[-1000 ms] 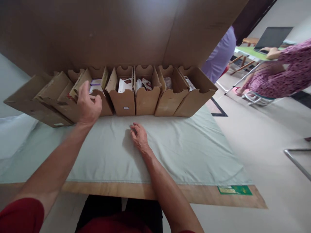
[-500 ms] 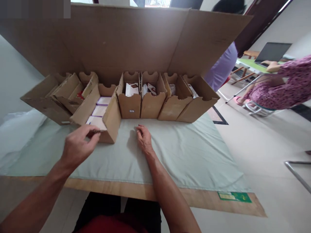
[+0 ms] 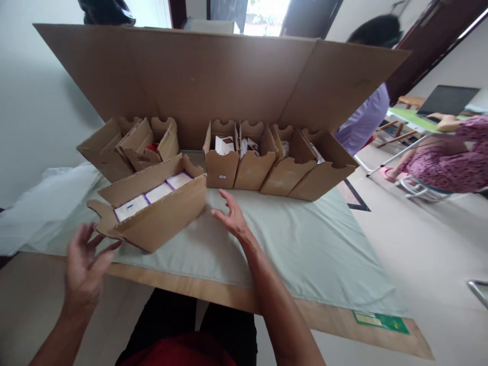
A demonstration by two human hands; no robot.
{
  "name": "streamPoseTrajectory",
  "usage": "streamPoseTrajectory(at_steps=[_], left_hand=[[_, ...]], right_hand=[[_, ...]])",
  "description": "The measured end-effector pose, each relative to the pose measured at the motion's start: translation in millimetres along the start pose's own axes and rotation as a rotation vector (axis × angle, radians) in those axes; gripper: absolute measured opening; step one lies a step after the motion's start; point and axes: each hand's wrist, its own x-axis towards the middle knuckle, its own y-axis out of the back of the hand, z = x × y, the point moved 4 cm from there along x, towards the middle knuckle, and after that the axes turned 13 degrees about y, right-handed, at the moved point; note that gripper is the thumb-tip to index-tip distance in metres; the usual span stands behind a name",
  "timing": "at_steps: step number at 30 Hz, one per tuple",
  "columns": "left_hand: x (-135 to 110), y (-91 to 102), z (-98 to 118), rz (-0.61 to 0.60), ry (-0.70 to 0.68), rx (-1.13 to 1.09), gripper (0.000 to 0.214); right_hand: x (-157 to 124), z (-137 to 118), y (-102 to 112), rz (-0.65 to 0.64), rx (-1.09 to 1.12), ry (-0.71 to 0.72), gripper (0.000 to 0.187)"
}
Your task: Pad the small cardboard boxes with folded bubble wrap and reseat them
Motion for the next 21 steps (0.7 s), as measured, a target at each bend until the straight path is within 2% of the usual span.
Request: streamPoseTrajectory(at_steps=[2,4,7,9,12,14,16,19,21], left_hand=[[0.8,-17.6,-4.3,-0.141,0.076,0.049,0.079],[2.7,-35.0,-2.8,-0.219,0.117,0.081,0.075],[5.2,-52.7,3.4,-0.194,0.139,0.072,0.07],[5.8,-60.9,7.2,-0.175,0.151,0.068,0.064],[8.5,-80.2,14.6,-0.267,0.17,0.082,0.058],[14.3,-102.8,22.8,-0.387,0.149,0.045,0.069],[22.6,-133.6,31.4,-0.53,0.094,-0.03,0.083],[32.2,-185.3,33.1,-0.736,0.04,-0.094,0.09],[33.4,-210.5,21.7,-0.795,0.063,-0.007,0.084]], right_hand=[[15.5,-19.7,-11.1,-0.072,0.034,0.043,0.089],[30.1,-34.7,-24.5,-0.122,0.082,0.06,0.092],[34.0,-51.9,-38.7,-0.104,0.161,0.068,0.083],[17.2,-63.1,-38.6,-0.01,0.161,0.063,0.072],[-30.2,-77.6,-19.3,0.226,0.048,0.011,0.055],[-63.6,-82.8,3.7,0.425,-0.044,-0.017,0.051],[-89.4,-82.0,25.7,0.586,-0.113,-0.055,0.053],[-113.0,-72.6,45.1,0.72,-0.216,-0.143,0.067],[-123.1,-64.9,46.7,0.721,-0.263,-0.179,0.078]])
